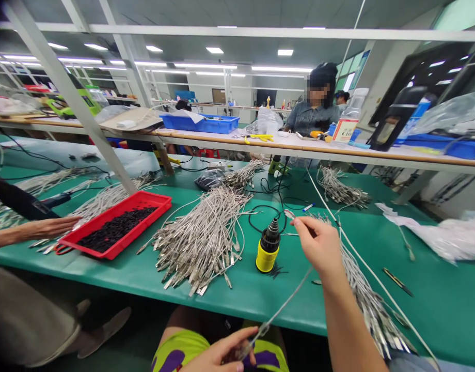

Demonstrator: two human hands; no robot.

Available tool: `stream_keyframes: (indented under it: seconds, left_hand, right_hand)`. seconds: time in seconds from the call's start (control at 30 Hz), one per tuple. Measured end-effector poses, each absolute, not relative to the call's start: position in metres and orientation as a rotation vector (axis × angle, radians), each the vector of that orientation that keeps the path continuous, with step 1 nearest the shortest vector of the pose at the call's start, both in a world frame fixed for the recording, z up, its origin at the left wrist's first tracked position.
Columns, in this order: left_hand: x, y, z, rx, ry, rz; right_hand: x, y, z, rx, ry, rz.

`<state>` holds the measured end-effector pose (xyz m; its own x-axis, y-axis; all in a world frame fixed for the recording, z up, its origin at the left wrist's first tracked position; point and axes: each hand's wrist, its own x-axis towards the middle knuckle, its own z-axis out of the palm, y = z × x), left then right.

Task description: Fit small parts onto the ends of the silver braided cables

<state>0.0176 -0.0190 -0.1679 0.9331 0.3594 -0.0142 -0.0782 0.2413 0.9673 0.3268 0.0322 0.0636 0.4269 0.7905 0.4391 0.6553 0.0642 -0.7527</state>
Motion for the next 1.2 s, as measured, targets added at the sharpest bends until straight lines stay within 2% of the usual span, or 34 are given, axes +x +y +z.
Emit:
stream_keyframes:
  seconds: [0.07,0.2,0.47,0.73,1.0,1.2]
  left_hand:
    - [0.025,-0.016,-0.151,1.310,0.193,0.252]
    - [0.048,-0.015,-0.127,1.270,0.053,0.182]
    - [0.060,-0.019,-0.116,1.241,-0.063,0.172]
    - [0.055,-0.018,-0.128,1.227,-0.026,0.227]
    - [0.057,-0.019,-0.130,1.245,-0.005,0.205]
    - [0.051,-0.021,-0.125,1.193,0.036,0.185]
  right_hand:
    - [0.330,0.034,0.093,-1.788,-1.484,-0.060]
    - [0.321,0.051,0.133,-1.944,-1.819,-0.221]
    - [0.294,0.069,0.148,-2.087,-2.175,-0.309]
    - [0.291,0.059,0.133,-2.082,-2.284,-0.388]
    - [0.316,0.032,0.073,-2.150,-2.170,-0.647]
    - [0.324,0.013,0.048,-1.843,-2.181,-0.809]
